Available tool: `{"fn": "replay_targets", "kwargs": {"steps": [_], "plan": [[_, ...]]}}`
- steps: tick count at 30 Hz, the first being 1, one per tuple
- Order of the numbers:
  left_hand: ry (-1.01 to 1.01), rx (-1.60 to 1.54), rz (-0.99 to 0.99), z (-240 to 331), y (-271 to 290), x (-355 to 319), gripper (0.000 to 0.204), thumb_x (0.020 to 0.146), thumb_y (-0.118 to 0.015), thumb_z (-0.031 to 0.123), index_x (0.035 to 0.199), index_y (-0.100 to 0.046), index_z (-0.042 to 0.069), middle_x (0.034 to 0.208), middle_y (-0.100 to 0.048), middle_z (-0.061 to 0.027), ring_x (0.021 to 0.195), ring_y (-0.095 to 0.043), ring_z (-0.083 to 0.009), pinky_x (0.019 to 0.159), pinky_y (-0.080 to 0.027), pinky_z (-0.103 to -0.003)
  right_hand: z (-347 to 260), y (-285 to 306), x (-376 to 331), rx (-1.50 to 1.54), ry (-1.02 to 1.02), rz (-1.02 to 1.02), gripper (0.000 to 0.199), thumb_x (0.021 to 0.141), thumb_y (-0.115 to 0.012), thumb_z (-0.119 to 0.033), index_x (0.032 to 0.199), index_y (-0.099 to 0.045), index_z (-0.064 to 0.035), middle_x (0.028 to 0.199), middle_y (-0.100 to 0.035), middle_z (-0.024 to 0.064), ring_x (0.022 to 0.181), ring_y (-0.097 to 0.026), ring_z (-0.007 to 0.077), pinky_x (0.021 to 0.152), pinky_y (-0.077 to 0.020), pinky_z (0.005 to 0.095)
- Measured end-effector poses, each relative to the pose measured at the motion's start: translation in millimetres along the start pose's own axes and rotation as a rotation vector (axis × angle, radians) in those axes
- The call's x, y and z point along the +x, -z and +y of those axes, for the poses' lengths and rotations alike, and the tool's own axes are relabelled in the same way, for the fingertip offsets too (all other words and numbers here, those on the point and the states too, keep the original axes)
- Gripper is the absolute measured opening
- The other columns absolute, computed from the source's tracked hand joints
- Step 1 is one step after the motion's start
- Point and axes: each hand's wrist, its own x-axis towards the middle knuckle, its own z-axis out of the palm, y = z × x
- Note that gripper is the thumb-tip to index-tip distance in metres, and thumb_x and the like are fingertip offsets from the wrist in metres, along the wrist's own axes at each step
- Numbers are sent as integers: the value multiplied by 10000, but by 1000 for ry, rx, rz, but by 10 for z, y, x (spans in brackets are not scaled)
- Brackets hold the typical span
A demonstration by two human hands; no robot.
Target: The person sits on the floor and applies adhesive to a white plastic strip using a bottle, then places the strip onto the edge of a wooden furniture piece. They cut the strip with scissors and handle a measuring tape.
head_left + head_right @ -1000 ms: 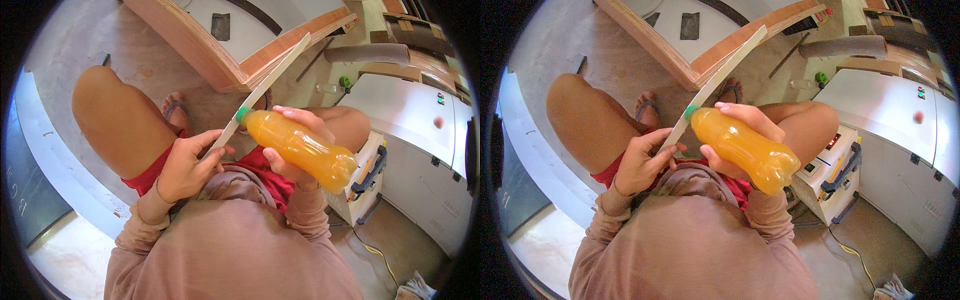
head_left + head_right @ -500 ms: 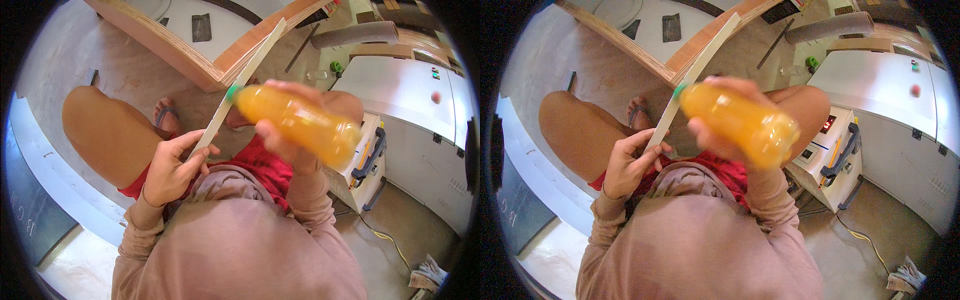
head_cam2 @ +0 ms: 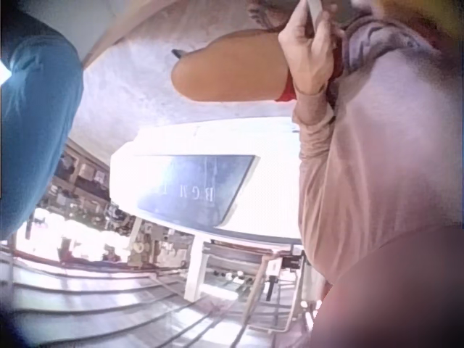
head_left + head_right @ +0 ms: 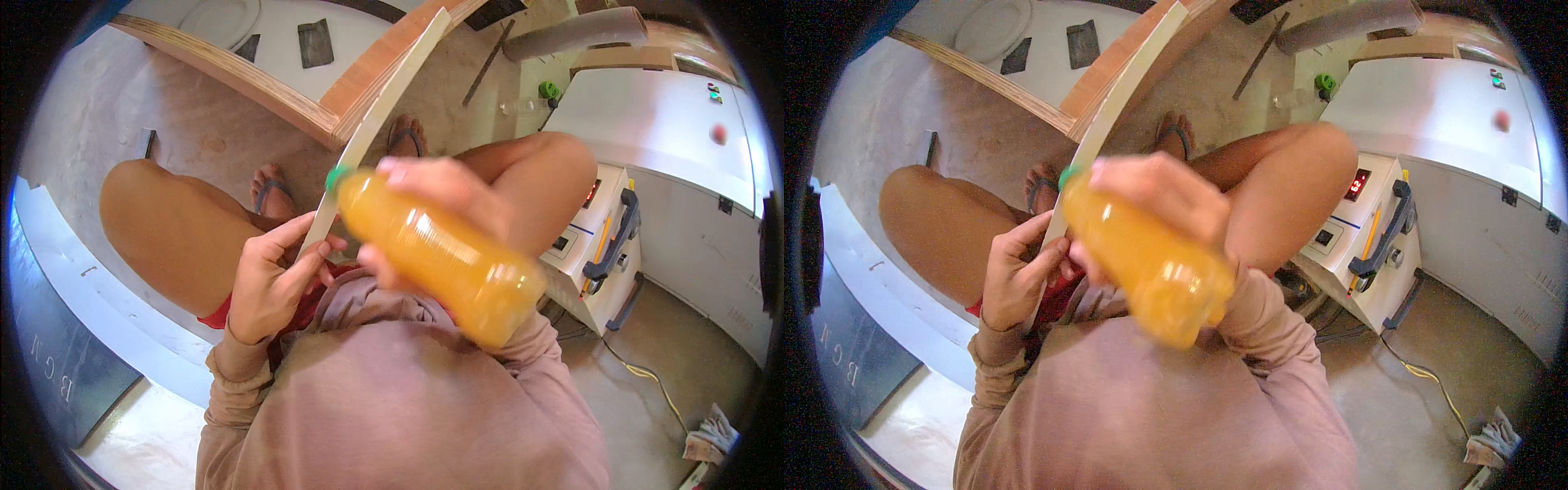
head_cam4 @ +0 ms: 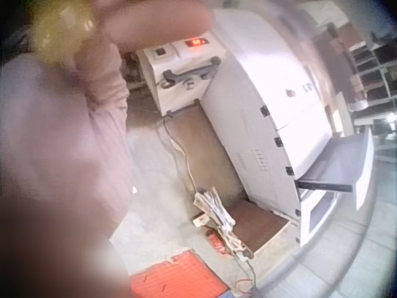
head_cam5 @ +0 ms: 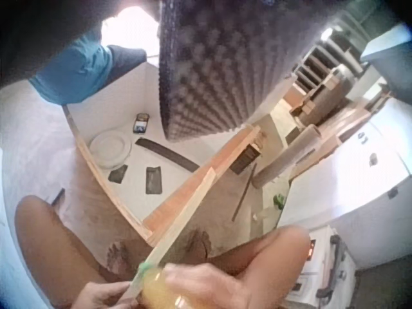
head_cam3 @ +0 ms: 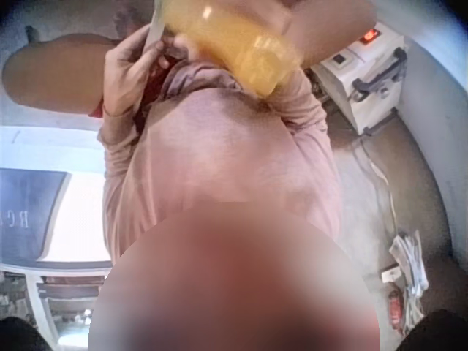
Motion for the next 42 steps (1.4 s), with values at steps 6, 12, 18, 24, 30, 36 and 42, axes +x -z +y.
{"fn": "replay_targets", "kwargs": {"steps": [6, 12, 18, 24, 30, 36, 42], "plan": [[-2, 4, 0, -2, -8, -1, 312, 1049, -599, -13, 1346, -678, -65, 1023, -779, -76, 722, -673, -78, 642, -537, -240, -87, 2, 27, 87, -144, 8, 460, 833, -874, -80, 1230, -677, 43, 1129, -729, 150, 943, -770, 240, 838, -633, 307], [44, -14, -12, 9, -1, -12, 325, 1042, -604, -30, 1358, -666, -80, 1040, -768, -85, 715, -646, -86, 639, -517, -225, 70, 76, 91, 53, -451, 141, 472, 809, -902, -104, 1216, -696, 12, 1090, -743, 100, 906, -764, 185, 814, -622, 291], [13, 1, -19, -10, 32, 14, 338, 1047, -604, -27, 1375, -658, -83, 1066, -766, -101, 720, -640, -90, 638, -509, -216, 237, 74, 150, -54, -358, 153, 481, 791, -919, -119, 1210, -710, -3, 1110, -742, 84, 895, -769, 177, 812, -624, 291], [35, -22, 5, -11, 45, 16, 339, 1047, -610, -21, 1378, -660, -75, 1067, -768, -98, 720, -640, -84, 615, -486, -198, 218, 49, 122, -11, -285, 101, 382, 797, -917, -151, 1112, -735, -34, 1033, -742, 60, 887, -741, 164, 801, -608, 280], [31, -26, -14, 1, 54, 49, 348, 1043, -617, -19, 1385, -655, -69, 1056, -774, -101, 717, -647, -79, 598, -480, -194, 271, 72, 93, 142, -377, 235, 349, 793, -916, -154, 1085, -757, -47, 1079, -731, 70, 888, -742, 167, 797, -606, 284], [77, -33, -23, 27, 69, 52, 343, 1043, -626, -8, 1379, -656, -70, 1045, -780, -97, 676, -646, -75, 558, -482, -202, 257, 93, 40, 126, -539, 242, 424, 808, -913, -168, 1158, -728, -17, 1048, -749, 81, 866, -759, 169, 763, -614, 269], [66, -67, -23, 2, 75, 85, 349, 1048, -636, 15, 1385, -646, -75, 1049, -781, -100, 658, -645, -75, 533, -474, -204, 268, 120, 44, 91, -405, 131, 462, 795, -915, -114, 1193, -695, -30, 1071, -743, 54, 911, -747, 137, 784, -604, 274]]}}
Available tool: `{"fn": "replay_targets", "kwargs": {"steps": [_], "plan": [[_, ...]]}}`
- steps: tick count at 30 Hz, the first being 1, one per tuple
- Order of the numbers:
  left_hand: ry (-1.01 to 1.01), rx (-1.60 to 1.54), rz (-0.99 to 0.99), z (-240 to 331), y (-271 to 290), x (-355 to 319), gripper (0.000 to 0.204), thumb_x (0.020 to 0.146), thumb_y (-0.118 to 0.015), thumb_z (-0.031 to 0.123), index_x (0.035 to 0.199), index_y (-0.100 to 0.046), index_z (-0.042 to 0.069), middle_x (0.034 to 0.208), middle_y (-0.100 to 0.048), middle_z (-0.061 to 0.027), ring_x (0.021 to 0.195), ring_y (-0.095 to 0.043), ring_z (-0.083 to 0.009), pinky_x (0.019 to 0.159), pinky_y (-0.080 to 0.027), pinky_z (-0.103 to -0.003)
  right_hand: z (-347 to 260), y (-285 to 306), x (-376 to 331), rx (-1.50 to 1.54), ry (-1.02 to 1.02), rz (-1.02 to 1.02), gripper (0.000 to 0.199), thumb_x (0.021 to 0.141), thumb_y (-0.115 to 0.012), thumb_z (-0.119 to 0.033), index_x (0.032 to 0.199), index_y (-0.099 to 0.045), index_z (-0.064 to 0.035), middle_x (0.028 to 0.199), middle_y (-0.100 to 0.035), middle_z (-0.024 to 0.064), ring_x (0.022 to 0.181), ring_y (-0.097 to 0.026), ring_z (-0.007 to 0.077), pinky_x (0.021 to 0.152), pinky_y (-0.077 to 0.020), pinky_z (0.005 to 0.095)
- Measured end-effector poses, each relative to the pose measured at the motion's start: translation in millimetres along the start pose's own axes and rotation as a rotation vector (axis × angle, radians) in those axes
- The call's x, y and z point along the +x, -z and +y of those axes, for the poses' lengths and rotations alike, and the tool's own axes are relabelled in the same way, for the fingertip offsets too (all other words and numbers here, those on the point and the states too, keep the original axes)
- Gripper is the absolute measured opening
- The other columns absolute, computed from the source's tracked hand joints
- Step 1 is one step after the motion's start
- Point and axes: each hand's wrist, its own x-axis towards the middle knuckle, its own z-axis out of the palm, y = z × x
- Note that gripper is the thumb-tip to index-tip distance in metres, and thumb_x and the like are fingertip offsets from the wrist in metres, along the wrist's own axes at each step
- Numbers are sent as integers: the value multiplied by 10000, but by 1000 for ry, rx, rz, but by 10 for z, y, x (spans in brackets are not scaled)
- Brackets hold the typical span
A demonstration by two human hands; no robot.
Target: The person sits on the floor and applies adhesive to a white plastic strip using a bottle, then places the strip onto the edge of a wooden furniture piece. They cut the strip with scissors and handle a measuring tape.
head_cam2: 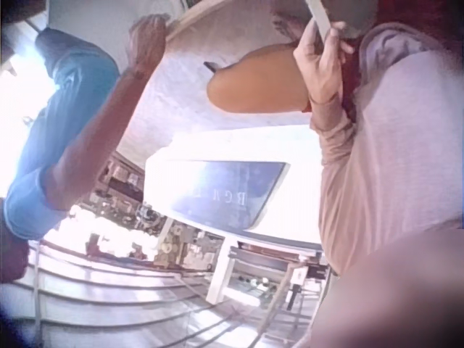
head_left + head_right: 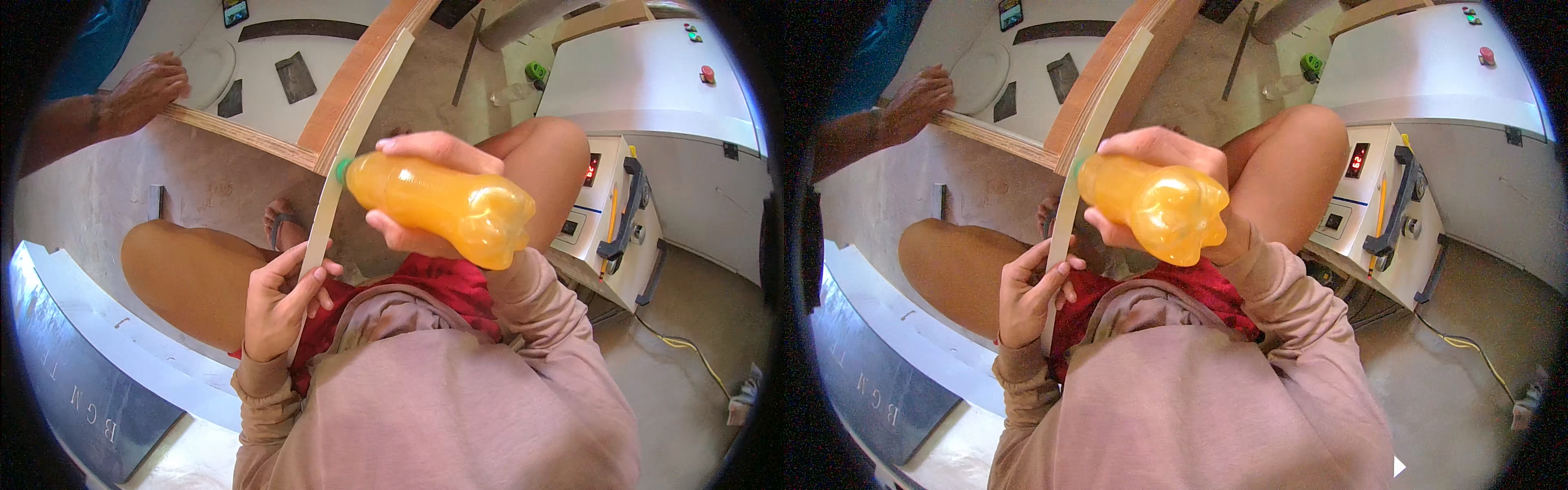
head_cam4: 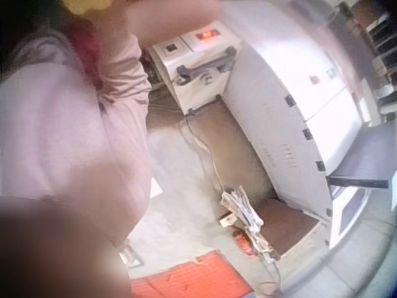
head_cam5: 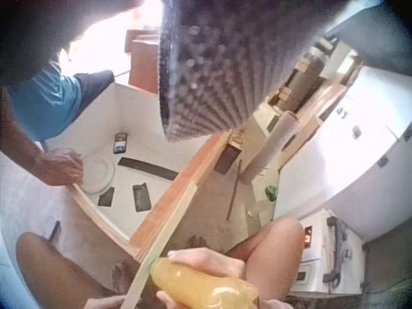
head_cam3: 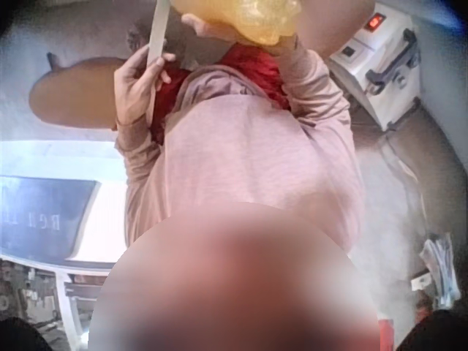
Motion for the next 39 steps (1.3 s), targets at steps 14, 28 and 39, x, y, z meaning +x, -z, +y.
{"fn": "replay_targets", "kwargs": {"steps": [14, 28, 39], "plan": [[13, 12, 4, -79, 42, 41, 332, 1061, -624, 21, 1377, -640, -82, 1087, -781, -111, 701, -671, -76, 571, -505, -193, 223, 294, 163, -6, -30, 403, 463, 835, -867, -57, 1233, -635, -21, 1135, -713, 69, 992, -722, 147, 889, -586, 297], [47, 30, -5, -21, 59, 111, 309, 1073, -648, 90, 1340, -633, -65, 1081, -771, -122, 724, -689, -103, 617, -551, -217, 75, 241, 51, 168, -225, 477, 456, 835, -874, -66, 1222, -644, 9, 1122, -736, 100, 983, -730, 156, 894, -591, 307], [-7, 57, -3, -67, 100, 139, 233, 1087, -631, 87, 1254, -677, -69, 1047, -779, -125, 757, -717, -108, 636, -567, -229, 349, 157, 294, -129, -98, 564, 425, 818, -912, -136, 1156, -686, -12, 1027, -738, 60, 907, -729, 159, 838, -597, 303]]}}
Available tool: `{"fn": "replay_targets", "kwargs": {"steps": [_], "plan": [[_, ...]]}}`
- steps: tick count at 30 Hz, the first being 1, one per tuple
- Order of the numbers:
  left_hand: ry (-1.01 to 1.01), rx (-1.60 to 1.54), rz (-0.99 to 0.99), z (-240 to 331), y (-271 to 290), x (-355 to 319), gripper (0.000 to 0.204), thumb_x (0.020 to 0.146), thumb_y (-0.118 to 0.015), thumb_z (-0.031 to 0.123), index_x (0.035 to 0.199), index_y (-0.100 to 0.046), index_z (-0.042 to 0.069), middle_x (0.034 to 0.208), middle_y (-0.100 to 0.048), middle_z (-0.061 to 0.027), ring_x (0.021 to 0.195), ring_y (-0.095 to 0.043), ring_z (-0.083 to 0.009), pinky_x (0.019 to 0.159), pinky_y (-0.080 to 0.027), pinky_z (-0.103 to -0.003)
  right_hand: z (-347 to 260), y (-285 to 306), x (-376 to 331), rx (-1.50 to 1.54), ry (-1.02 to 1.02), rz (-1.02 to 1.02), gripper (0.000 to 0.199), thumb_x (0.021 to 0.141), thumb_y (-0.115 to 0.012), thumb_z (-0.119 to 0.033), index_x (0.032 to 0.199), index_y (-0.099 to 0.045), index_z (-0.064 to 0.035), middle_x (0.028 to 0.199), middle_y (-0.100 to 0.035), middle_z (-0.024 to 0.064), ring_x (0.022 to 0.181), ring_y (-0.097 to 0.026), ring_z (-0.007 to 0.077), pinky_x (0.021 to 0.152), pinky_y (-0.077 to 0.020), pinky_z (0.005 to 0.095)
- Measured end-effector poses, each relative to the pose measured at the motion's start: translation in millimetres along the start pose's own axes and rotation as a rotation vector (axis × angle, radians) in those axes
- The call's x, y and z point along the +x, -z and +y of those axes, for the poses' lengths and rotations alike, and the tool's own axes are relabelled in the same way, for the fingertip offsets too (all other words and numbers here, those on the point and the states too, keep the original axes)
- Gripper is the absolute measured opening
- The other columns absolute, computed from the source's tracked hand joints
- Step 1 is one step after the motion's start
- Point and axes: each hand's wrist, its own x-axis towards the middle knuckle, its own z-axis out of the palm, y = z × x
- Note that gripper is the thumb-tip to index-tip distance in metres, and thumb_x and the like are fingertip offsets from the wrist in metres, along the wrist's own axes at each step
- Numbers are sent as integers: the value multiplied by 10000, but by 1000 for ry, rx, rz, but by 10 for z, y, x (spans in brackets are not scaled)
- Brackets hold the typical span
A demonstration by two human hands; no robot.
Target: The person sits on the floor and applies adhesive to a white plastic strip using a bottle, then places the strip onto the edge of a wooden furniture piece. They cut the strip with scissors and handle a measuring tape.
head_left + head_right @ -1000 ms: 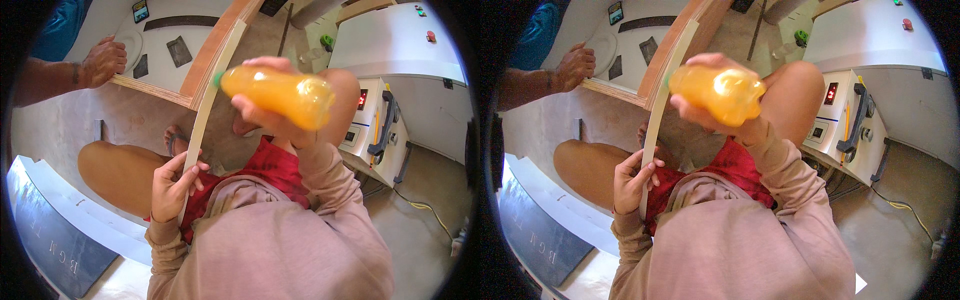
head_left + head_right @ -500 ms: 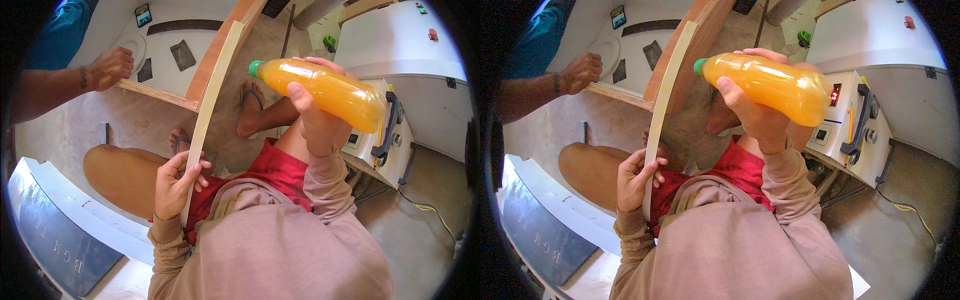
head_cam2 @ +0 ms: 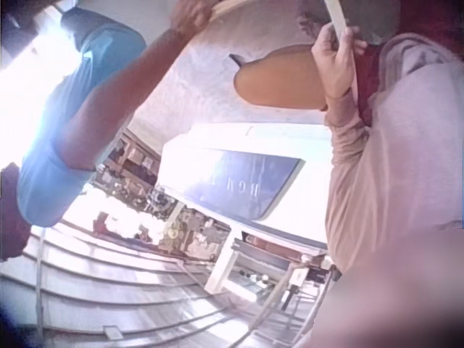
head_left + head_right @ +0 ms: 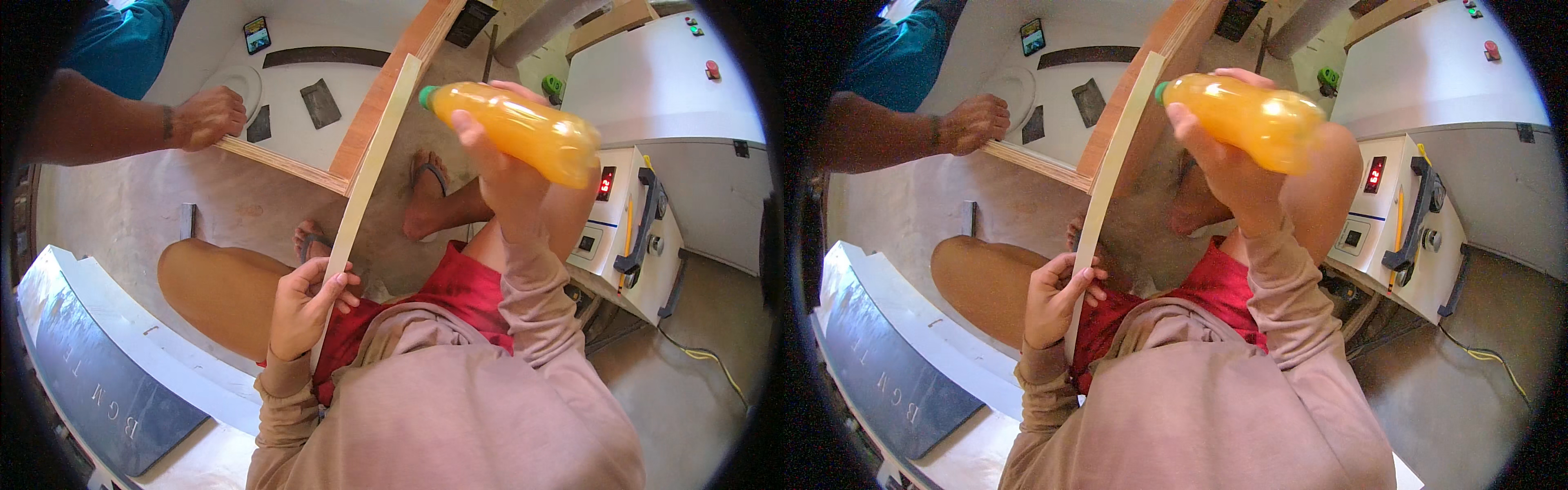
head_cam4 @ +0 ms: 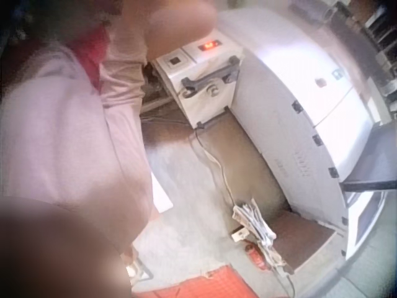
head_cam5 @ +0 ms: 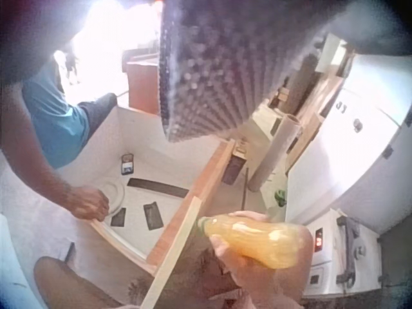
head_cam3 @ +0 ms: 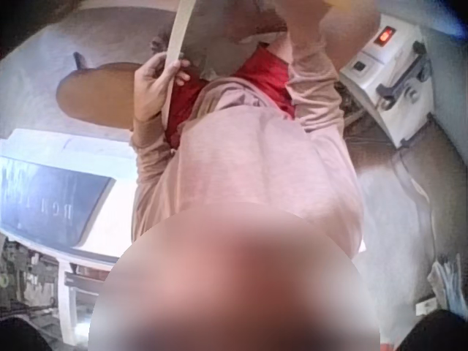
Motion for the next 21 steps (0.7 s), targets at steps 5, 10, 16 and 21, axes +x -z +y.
{"fn": "replay_targets", "kwargs": {"steps": [5, 10, 16, 21], "plan": [[0, 116, 51, 109, -85, 193, 203, 1099, -635, 148, 1147, -696, -39, 959, -773, -90, 704, -700, -102, 631, -576, -238, -332, 286, -63, 79, -206, -64, 452, 843, -886, -101, 1221, -654, -13, 1061, -736, 67, 960, -725, 161, 874, -596, 315], [-31, 219, 97, 281, -231, 453, 216, 1080, -674, 191, 1055, -709, -20, 868, -754, -56, 649, -662, -83, 584, -537, -245, -496, 252, -349, 321, -290, -296, 452, 848, -869, -64, 1242, -655, -13, 1244, -669, 106, 1094, -692, 178, 944, -570, 311], [-82, 199, 100, 303, -267, 505, 188, 1048, -709, 149, 1061, -707, -38, 850, -745, -54, 678, -662, -87, 611, -535, -261, -424, 88, -589, 233, -226, -539, 546, 878, -831, -30, 1351, -564, 29, 1283, -705, 156, 1082, -736, 204, 965, -587, 323], [-69, 115, -16, 203, -127, 236, 183, 1072, -656, 104, 1200, -663, -26, 1034, -742, -64, 752, -676, -95, 662, -549, -242, -396, -4, -549, 147, -83, -444, 507, 825, -893, -100, 1264, -653, -11, 1195, -717, 112, 1005, -739, 188, 890, -600, 311]]}}
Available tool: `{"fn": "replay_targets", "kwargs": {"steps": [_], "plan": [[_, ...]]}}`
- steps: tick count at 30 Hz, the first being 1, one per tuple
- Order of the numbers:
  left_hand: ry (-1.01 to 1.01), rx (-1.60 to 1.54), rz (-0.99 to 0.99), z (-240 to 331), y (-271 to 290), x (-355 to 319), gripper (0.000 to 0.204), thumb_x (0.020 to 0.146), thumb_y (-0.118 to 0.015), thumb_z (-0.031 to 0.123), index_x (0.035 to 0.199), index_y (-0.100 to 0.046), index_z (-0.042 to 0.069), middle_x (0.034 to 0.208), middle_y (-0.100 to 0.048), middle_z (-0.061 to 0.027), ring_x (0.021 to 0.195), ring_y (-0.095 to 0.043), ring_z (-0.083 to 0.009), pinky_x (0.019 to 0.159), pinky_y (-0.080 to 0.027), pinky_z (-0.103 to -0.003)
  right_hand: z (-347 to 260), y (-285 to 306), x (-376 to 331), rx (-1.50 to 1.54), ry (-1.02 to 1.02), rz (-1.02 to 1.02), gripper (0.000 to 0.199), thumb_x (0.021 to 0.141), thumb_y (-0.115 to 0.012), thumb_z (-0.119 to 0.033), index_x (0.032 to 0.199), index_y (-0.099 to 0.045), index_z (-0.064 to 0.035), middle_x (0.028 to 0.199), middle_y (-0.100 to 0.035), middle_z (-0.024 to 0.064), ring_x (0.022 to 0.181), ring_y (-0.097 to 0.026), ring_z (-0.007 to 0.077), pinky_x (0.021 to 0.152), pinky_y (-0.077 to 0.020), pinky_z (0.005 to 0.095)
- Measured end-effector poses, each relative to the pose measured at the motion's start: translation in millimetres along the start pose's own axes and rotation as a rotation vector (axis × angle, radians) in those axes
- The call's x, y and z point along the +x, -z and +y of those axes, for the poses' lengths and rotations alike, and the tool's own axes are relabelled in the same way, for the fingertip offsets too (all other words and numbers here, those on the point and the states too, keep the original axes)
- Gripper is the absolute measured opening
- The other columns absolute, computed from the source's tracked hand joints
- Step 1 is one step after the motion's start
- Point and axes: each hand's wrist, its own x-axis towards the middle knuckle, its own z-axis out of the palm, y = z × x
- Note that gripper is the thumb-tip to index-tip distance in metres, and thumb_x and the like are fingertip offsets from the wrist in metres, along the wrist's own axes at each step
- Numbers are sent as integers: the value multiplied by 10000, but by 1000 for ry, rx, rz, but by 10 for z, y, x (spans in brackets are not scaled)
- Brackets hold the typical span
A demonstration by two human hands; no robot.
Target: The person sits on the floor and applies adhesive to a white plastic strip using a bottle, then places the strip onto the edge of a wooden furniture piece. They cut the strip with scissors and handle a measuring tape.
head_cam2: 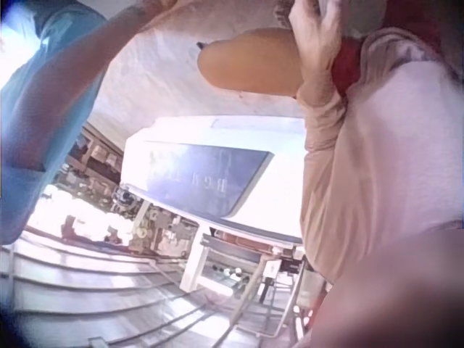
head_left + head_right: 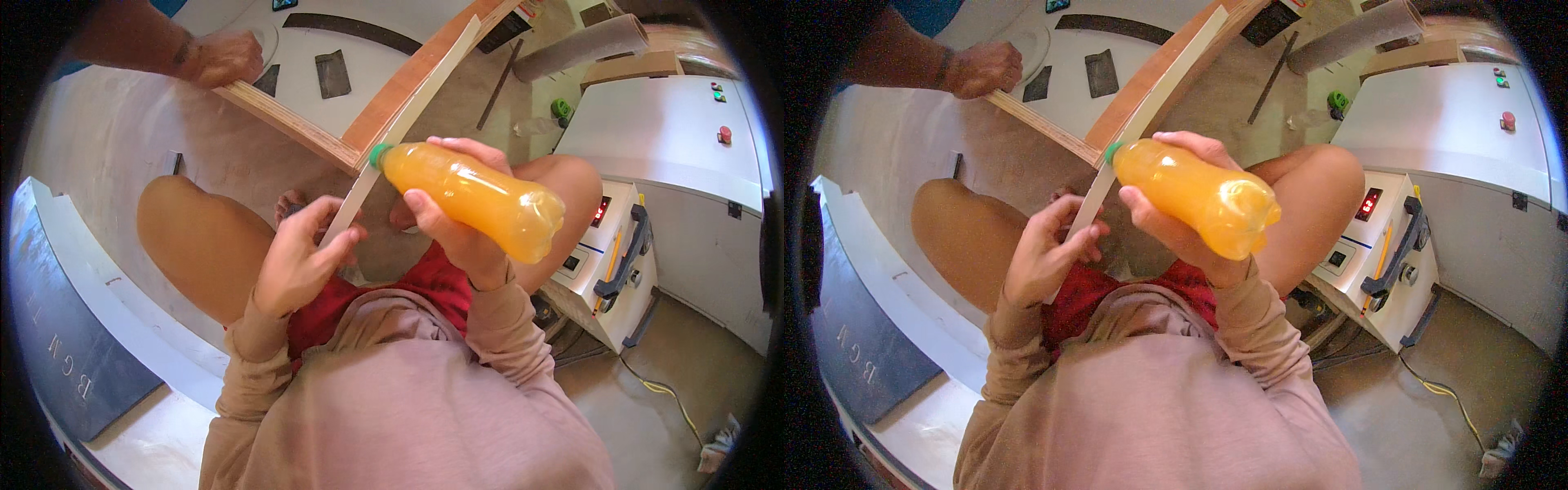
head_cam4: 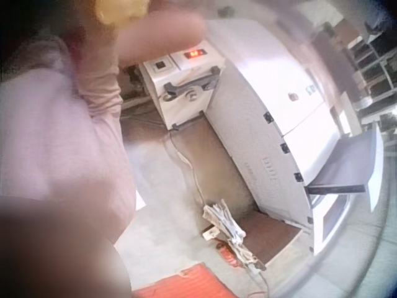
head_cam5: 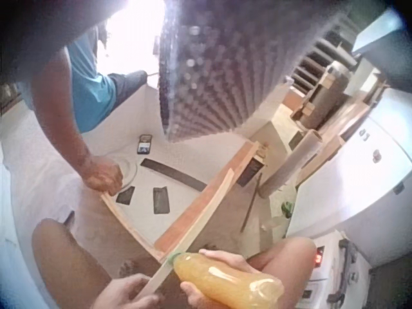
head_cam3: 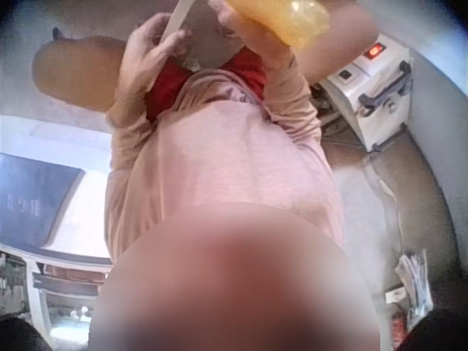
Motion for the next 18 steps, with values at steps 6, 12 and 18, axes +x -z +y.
{"fn": "replay_targets", "kwargs": {"steps": [6, 12, 18], "plan": [[20, 5, 18, -59, 94, -357, 252, 1074, -608, 46, 1300, -669, -47, 1000, -751, -67, 727, -654, -93, 676, -543, -250, -111, -73, -9, -94, 199, -38, 364, 761, -914, -160, 1065, -755, -38, 1110, -728, 113, 931, -755, 240, 828, -639, 338], [-51, -41, 49, -84, 56, -242, 275, 1070, -609, 34, 1320, -682, -58, 983, -756, -56, 721, -648, -80, 673, -541, -247, -145, -62, -2, -149, 373, -125, 300, 790, -902, -169, 1029, -765, -49, 1149, -729, 137, 925, -762, 268, 793, -655, 353], [-8, -49, 16, -54, 103, -252, 301, 1080, -625, 68, 1355, -678, -45, 979, -745, -30, 733, -633, -71, 672, -528, -242, -103, -55, 65, -40, 265, -30, 359, 826, -889, -124, 1128, -730, -15, 1173, -727, 153, 948, -769, 253, 842, -647, 337]]}}
